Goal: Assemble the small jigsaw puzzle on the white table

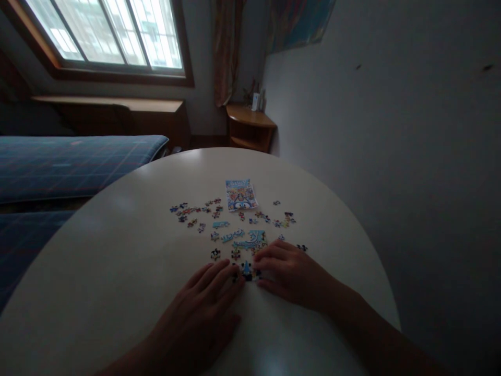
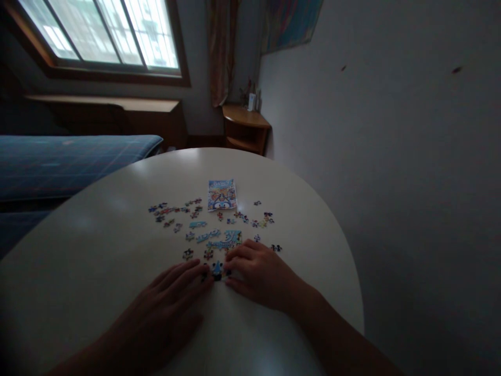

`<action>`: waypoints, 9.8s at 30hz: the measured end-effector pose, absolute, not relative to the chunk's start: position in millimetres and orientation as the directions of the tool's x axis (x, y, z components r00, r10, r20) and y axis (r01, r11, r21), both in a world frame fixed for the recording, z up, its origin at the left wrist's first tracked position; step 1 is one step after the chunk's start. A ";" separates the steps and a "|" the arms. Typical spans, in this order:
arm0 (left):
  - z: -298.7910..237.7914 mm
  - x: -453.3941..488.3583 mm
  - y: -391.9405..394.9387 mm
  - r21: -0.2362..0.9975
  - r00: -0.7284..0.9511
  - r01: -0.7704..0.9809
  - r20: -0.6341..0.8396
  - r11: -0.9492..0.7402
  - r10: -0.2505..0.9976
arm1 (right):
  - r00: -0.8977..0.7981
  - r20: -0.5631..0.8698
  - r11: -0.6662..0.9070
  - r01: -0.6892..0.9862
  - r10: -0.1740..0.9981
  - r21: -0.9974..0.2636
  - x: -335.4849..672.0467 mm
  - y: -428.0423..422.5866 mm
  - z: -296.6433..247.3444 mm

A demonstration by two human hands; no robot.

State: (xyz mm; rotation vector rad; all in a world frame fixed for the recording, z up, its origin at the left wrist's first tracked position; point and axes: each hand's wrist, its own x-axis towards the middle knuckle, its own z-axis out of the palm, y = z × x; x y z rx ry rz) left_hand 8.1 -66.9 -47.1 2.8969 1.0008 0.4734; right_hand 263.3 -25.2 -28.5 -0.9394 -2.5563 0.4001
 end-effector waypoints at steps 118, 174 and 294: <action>-44.5 11.6 -49.5 0.186 0.736 0.528 0.385 -0.828 0.556 | -0.610 0.185 0.626 0.669 0.771 -0.400 251.0 -32.4 -27.6; -40.4 8.7 -47.8 0.081 0.797 0.489 0.362 -0.868 0.483 | -0.691 0.293 0.751 0.611 0.661 -0.253 248.6 -36.2 -26.3; -41.7 22.9 -52.3 0.163 0.774 0.517 0.330 -0.841 0.540 | -0.904 0.243 0.921 0.380 0.351 0.085 254.9 -34.7 -16.4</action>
